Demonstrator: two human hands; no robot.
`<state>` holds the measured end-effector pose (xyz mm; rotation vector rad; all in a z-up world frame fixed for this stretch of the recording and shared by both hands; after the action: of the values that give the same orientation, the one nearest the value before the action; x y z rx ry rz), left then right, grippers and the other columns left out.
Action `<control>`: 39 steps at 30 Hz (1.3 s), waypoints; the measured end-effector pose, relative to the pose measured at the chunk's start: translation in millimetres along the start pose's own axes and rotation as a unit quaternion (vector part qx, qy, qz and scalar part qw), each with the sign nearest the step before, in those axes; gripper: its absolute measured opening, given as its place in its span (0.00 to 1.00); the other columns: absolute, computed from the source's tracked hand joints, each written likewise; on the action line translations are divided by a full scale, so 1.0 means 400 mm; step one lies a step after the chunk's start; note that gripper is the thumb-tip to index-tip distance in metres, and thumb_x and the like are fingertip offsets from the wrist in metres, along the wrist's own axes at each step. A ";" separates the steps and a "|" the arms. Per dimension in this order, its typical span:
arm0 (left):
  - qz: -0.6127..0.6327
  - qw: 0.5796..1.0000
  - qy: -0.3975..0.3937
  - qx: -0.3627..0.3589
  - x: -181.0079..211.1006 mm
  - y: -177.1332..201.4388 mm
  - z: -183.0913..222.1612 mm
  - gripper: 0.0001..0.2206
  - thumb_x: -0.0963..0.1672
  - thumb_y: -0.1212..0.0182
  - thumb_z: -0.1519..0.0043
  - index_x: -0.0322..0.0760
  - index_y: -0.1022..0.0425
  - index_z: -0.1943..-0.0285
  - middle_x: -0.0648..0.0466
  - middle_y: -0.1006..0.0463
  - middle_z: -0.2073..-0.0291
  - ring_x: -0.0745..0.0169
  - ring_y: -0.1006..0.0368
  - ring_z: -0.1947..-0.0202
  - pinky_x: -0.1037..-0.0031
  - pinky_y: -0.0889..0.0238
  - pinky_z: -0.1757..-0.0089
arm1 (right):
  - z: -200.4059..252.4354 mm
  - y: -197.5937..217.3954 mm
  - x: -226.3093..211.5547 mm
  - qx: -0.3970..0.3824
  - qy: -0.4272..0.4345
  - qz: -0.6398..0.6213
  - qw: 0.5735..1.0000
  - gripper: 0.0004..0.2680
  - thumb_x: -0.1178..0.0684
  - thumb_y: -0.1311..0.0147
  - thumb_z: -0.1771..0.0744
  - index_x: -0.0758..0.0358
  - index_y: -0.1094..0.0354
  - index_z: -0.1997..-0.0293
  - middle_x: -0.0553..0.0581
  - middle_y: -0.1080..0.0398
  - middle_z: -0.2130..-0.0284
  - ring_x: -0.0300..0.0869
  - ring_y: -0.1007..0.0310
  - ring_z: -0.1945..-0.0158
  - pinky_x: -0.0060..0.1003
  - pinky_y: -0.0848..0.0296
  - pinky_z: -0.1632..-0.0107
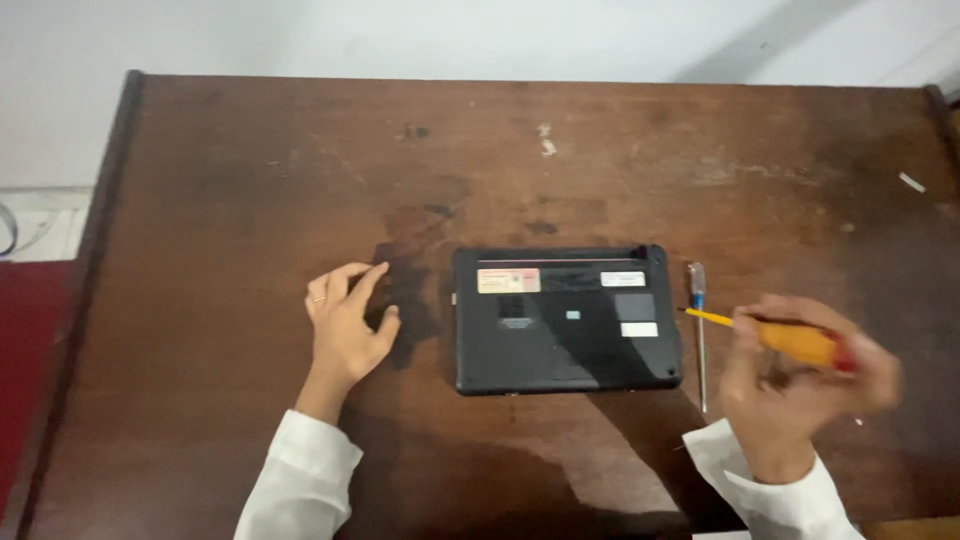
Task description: Unscrewing the back panel of a laptop using manual screwdrivers on a workbench
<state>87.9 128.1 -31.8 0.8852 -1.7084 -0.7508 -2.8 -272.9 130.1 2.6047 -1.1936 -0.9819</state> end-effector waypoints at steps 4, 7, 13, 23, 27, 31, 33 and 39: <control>-0.002 0.998 -0.047 0.049 0.052 0.026 0.010 0.24 0.48 0.38 0.43 0.46 0.26 0.34 0.52 0.31 0.41 0.42 0.41 0.43 0.51 0.48 0.42 | 0.039 -0.015 0.110 -0.058 0.050 -0.061 0.995 0.28 0.75 0.46 0.32 0.51 0.60 0.34 0.80 0.36 0.54 0.59 0.30 0.53 0.48 0.26 0.46; 0.035 0.993 -0.092 0.057 0.120 0.029 0.019 0.25 0.46 0.35 0.41 0.39 0.27 0.33 0.45 0.31 0.41 0.41 0.39 0.42 0.51 0.49 0.40 | 0.071 -0.040 0.195 -0.081 0.018 -0.050 0.995 0.24 0.70 0.36 0.35 0.59 0.52 0.40 0.75 0.29 0.57 0.58 0.25 0.59 0.46 0.24 0.54; 0.148 0.982 -0.090 -0.076 0.302 -0.021 0.045 0.30 0.52 0.43 0.37 0.35 0.38 0.28 0.39 0.46 0.27 0.39 0.50 0.27 0.45 0.61 0.33 | 0.085 -0.061 0.213 -0.164 0.020 -0.061 0.984 0.28 0.71 0.40 0.34 0.49 0.57 0.33 0.67 0.31 0.57 0.53 0.22 0.54 0.46 0.22 0.45; 0.041 0.955 -0.137 -0.260 0.309 -0.086 0.034 0.60 0.61 0.09 0.63 0.45 0.43 0.23 0.36 0.65 0.21 0.21 0.74 0.23 0.31 0.72 0.36 | -0.067 -0.113 0.266 -0.180 -0.005 -0.081 0.980 0.32 0.75 0.43 0.35 0.47 0.66 0.36 0.78 0.31 0.64 0.58 0.23 0.63 0.55 0.19 0.47; 0.019 0.952 -0.146 -0.267 0.306 -0.094 0.033 0.59 0.63 0.11 0.61 0.44 0.42 0.24 0.35 0.63 0.22 0.20 0.70 0.24 0.31 0.67 0.36 | -0.041 -0.140 0.330 -0.173 -0.015 -0.110 0.979 0.32 0.75 0.41 0.36 0.49 0.62 0.36 0.74 0.31 0.67 0.55 0.22 0.60 0.53 0.18 0.47; 0.043 0.959 -0.150 -0.236 0.307 -0.087 0.036 0.59 0.62 0.12 0.61 0.46 0.44 0.23 0.38 0.62 0.21 0.22 0.69 0.22 0.30 0.63 0.35 | -0.042 -0.151 0.310 -0.183 0.029 -0.087 0.979 0.32 0.74 0.41 0.34 0.46 0.61 0.34 0.70 0.30 0.64 0.54 0.21 0.60 0.55 0.18 0.45; 0.055 0.960 -0.151 -0.231 0.309 -0.083 0.034 0.60 0.62 0.11 0.61 0.47 0.47 0.23 0.37 0.62 0.21 0.23 0.69 0.22 0.30 0.63 0.34 | -0.032 -0.152 0.310 -0.181 0.040 -0.075 0.980 0.30 0.74 0.41 0.34 0.48 0.61 0.36 0.71 0.30 0.64 0.54 0.21 0.61 0.57 0.19 0.45; 0.054 0.961 -0.156 -0.220 0.313 -0.080 0.034 0.60 0.61 0.12 0.60 0.47 0.49 0.22 0.36 0.62 0.21 0.22 0.69 0.22 0.28 0.62 0.35 | -0.017 -0.143 0.332 -0.156 0.034 -0.076 0.984 0.31 0.74 0.39 0.34 0.50 0.58 0.33 0.75 0.30 0.60 0.55 0.21 0.57 0.53 0.18 0.44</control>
<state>56.1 6.3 0.4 0.3753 -1.7420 -1.1874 101.6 -329.3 47.3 2.4802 -0.7634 -1.0040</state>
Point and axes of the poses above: each hand's wrist, its own z-axis away from the middle knuckle, its own y-axis out of the back of the hand, x = y × z, the point moved 4 cm from there along -z, towards the middle knuckle
